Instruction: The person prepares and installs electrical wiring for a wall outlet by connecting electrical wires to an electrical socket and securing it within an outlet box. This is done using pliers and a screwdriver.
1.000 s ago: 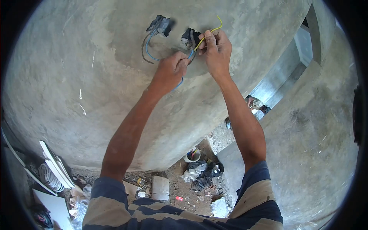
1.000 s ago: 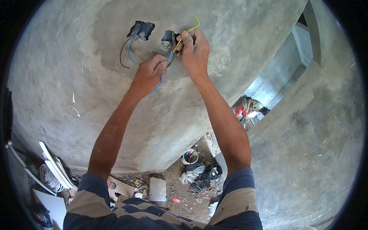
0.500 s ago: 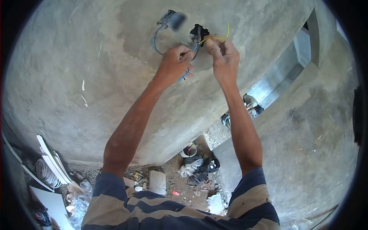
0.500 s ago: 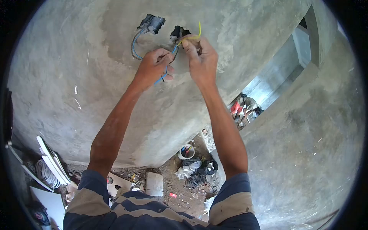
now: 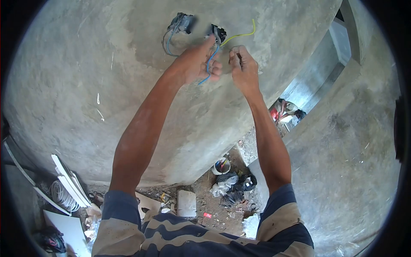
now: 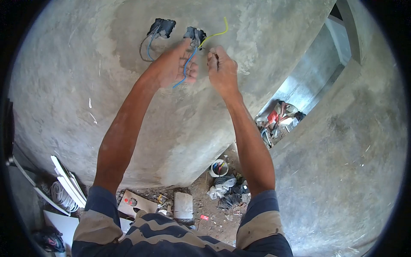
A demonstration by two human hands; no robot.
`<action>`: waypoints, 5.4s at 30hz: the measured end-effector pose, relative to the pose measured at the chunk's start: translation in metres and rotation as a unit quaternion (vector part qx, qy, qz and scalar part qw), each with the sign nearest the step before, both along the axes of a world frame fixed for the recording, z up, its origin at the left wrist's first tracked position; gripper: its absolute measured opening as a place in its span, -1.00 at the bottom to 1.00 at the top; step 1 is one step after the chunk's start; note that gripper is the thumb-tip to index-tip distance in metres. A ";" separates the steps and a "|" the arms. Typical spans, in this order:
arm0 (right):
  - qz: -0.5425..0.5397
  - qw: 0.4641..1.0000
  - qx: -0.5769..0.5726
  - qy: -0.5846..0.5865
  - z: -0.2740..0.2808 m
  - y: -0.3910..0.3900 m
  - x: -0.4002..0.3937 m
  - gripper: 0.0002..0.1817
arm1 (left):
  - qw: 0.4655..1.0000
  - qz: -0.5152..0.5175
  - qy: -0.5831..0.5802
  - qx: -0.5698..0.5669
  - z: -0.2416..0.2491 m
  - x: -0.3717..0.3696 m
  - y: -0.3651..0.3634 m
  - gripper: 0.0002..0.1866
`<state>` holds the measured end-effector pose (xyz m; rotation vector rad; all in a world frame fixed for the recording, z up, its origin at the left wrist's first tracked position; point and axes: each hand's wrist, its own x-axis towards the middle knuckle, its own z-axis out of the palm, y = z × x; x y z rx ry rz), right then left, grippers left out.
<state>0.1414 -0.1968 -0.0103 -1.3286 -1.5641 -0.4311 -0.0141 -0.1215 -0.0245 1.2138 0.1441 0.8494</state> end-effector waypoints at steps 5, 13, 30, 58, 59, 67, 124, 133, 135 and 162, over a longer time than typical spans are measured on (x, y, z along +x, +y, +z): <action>-0.060 0.980 -0.008 -0.190 0.012 -0.005 0.006 -0.83 | 0.988 0.088 0.076 0.102 0.014 0.017 0.010 -0.51; -0.117 0.923 -0.092 -0.354 0.035 -0.007 0.000 -0.87 | 0.995 0.083 0.020 0.043 -0.001 0.018 0.016 -0.63; -0.163 0.780 -0.127 -0.591 0.190 -0.011 0.001 -0.79 | 0.815 0.426 -0.060 0.389 -0.059 0.044 0.038 -0.80; 0.129 0.951 0.017 0.282 -0.026 0.016 -0.029 -0.82 | 0.887 0.270 0.165 0.336 0.009 -0.009 0.016 -0.65; 0.132 0.948 0.025 0.288 -0.025 0.026 -0.028 -0.82 | 0.873 0.271 0.196 0.355 0.020 -0.013 0.012 -0.69; 0.015 0.957 0.291 -0.009 -0.009 0.069 -0.031 -0.85 | 0.781 0.198 0.402 0.435 0.101 -0.026 -0.015 -0.80; 0.086 0.926 0.333 -0.155 -0.032 0.090 -0.006 -0.75 | 0.851 0.298 -0.097 0.422 0.082 -0.005 0.064 -0.73; 0.058 0.922 0.327 -0.201 -0.024 0.078 -0.008 -0.92 | 0.856 0.291 -0.144 0.403 0.083 -0.003 0.070 -0.79; 0.047 0.936 0.303 -0.173 -0.023 0.061 -0.013 -0.85 | 0.877 0.233 -0.126 0.401 0.087 -0.009 0.070 -0.76; 0.164 0.974 0.079 0.132 0.059 0.057 -0.009 -0.71 | 0.662 0.599 0.271 0.360 0.043 0.041 0.002 -0.68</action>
